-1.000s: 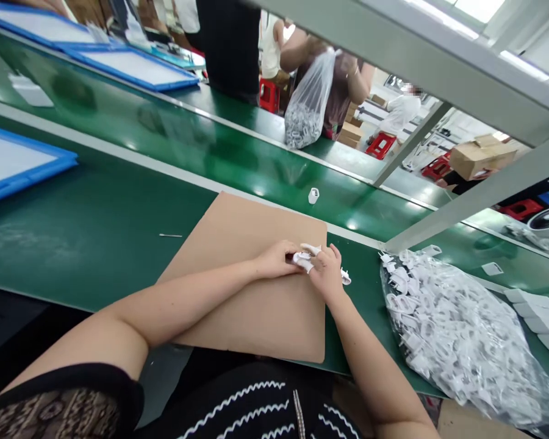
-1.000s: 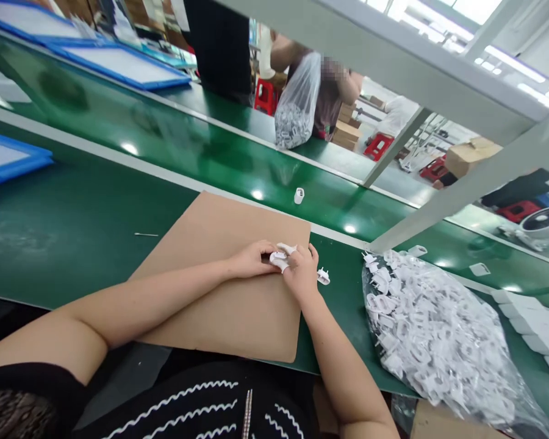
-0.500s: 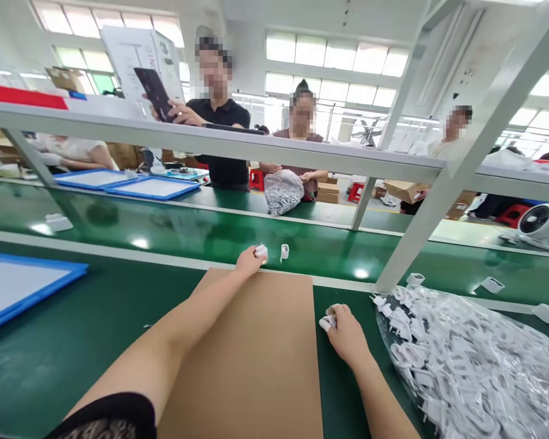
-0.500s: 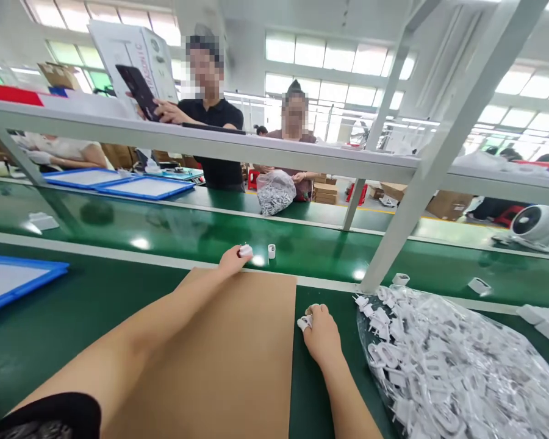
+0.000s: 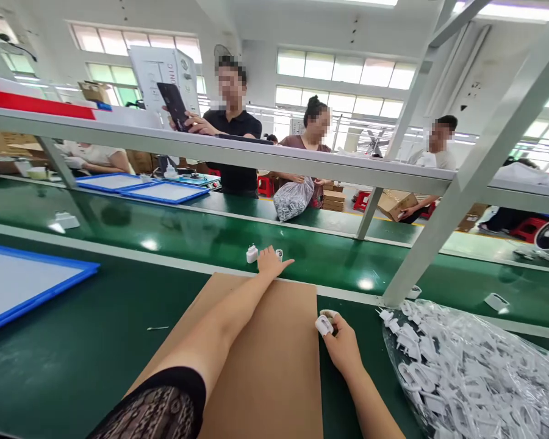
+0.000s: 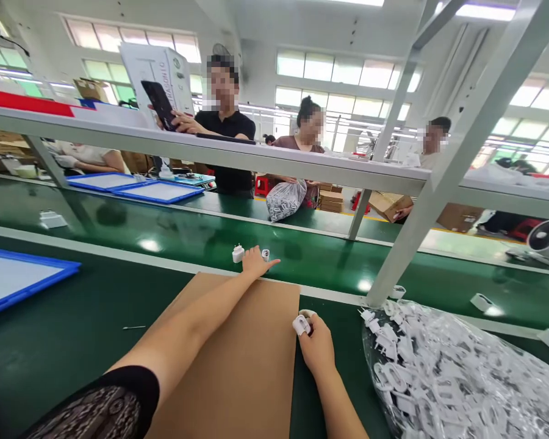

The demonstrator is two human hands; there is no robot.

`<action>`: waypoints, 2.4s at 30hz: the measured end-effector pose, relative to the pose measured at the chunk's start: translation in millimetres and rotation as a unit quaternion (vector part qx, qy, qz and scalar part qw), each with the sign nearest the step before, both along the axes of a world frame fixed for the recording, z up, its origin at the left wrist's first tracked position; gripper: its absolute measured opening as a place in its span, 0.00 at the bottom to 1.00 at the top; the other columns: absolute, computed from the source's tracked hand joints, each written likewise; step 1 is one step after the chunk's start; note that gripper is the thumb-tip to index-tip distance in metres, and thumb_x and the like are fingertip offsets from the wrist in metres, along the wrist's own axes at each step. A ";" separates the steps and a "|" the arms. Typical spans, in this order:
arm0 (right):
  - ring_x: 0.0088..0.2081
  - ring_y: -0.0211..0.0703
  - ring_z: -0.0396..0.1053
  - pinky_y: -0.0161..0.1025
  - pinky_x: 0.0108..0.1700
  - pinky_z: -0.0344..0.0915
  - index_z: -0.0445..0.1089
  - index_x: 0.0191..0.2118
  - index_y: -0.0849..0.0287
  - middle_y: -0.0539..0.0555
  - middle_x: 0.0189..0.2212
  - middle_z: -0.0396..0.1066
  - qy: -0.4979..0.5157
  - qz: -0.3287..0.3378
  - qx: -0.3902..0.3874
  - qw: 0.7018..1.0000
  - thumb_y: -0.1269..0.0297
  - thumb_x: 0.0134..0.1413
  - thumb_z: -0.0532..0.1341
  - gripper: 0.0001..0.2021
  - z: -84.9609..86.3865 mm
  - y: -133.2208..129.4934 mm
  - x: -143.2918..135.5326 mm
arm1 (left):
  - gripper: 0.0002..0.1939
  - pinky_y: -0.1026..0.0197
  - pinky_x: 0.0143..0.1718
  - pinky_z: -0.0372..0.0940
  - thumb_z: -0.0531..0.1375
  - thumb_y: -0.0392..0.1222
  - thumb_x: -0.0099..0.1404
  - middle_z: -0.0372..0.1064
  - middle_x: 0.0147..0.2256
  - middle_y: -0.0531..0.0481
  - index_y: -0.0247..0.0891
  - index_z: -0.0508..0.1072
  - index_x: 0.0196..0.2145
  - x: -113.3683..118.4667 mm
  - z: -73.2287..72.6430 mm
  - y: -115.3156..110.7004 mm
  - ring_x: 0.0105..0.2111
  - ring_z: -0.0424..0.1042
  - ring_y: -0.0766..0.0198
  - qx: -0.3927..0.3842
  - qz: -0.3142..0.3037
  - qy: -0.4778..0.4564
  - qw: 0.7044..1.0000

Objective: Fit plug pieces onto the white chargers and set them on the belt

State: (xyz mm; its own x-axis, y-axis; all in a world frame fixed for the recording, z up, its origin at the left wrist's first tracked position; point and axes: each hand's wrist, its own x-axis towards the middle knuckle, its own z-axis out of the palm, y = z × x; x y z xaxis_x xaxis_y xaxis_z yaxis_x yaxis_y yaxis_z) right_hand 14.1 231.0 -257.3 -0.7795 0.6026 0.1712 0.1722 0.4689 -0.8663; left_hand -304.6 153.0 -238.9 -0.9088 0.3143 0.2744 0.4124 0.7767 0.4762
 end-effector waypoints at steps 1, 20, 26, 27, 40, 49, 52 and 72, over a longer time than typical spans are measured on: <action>0.37 0.53 0.75 0.46 0.42 0.72 0.78 0.48 0.55 0.57 0.39 0.79 -0.011 0.003 0.010 1.000 0.48 0.56 0.62 0.21 1.3 -1.5 1.8 | 0.33 0.46 0.59 0.61 0.67 0.56 0.62 0.69 0.57 0.27 0.31 0.69 0.56 -1.0 1.4 2.4 0.60 0.66 0.37 -0.010 -0.003 -0.028 1.000; 0.43 0.50 0.79 0.47 0.48 0.77 0.76 0.42 0.54 0.52 0.39 0.78 0.172 0.048 -0.417 0.891 0.57 0.29 0.81 0.28 18.2 -10.0 3.6 | 0.11 0.57 0.44 0.66 0.63 0.44 0.63 0.79 0.39 0.49 0.41 0.80 0.43 176.9 -1.8 -122.3 0.40 0.74 0.54 0.113 -0.449 -0.095 0.881; 0.44 0.48 0.78 0.44 0.47 0.76 0.77 0.41 0.56 0.55 0.40 0.80 0.139 0.031 -0.415 0.899 0.53 0.33 0.80 0.26 15.2 -9.2 0.1 | 0.27 0.50 0.54 0.65 0.68 0.47 0.61 0.75 0.52 0.41 0.40 0.73 0.57 195.8 -19.5 -121.1 0.51 0.72 0.49 0.142 -0.435 -0.108 0.883; 0.44 0.48 0.78 0.44 0.48 0.76 0.78 0.41 0.57 0.55 0.39 0.80 0.134 0.021 -0.399 0.907 0.53 0.33 0.79 0.26 16.2 -11.4 -0.4 | 0.30 0.50 0.55 0.65 0.70 0.49 0.59 0.74 0.53 0.41 0.39 0.73 0.57 194.7 -21.2 -120.1 0.52 0.71 0.48 0.151 -0.433 -0.113 0.882; 0.31 0.40 0.69 0.40 0.35 0.69 0.76 0.47 0.56 0.53 0.37 0.77 0.088 -0.012 -0.075 0.993 0.53 0.52 0.70 0.18 32.5 -38.5 6.4 | 0.12 0.54 0.46 0.65 0.68 0.49 0.64 0.77 0.40 0.46 0.38 0.78 0.40 185.1 -28.7 -118.7 0.41 0.73 0.55 0.207 -0.468 -0.118 0.851; 0.42 0.48 0.76 0.45 0.46 0.73 0.77 0.43 0.55 0.56 0.42 0.79 0.059 0.074 -0.198 0.976 0.54 0.45 0.76 0.20 38.5 -31.1 9.8 | 0.12 0.55 0.45 0.65 0.67 0.48 0.64 0.78 0.40 0.46 0.39 0.79 0.42 186.5 -25.8 -119.6 0.41 0.73 0.56 0.213 -0.459 -0.131 0.853; 0.40 0.47 0.74 0.46 0.45 0.72 0.78 0.43 0.53 0.54 0.39 0.78 0.069 0.063 -0.019 0.995 0.55 0.55 0.71 0.13 43.7 -43.9 10.4 | 0.13 0.55 0.44 0.65 0.68 0.50 0.64 0.78 0.39 0.46 0.39 0.79 0.40 185.3 -26.6 -119.2 0.40 0.73 0.56 0.208 -0.458 -0.131 0.854; 0.41 0.49 0.68 0.50 0.60 0.58 0.79 0.43 0.50 0.51 0.32 0.71 -0.110 0.148 0.346 0.920 0.78 0.48 0.61 0.19 53.8 -50.7 -2.9 | 0.15 0.54 0.43 0.65 0.68 0.54 0.63 0.76 0.36 0.46 0.39 0.79 0.36 186.6 -26.6 -120.0 0.39 0.72 0.54 0.198 -0.454 -0.170 0.852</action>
State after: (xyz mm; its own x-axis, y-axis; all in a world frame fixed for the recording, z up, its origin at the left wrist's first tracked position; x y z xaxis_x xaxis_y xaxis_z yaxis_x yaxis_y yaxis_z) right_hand 11.1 180.3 -203.6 -0.9536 0.1647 0.2519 0.0843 0.9496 -0.3020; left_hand -118.0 33.0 -265.5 -0.3882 0.8743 0.2915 0.5434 -0.0384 0.8386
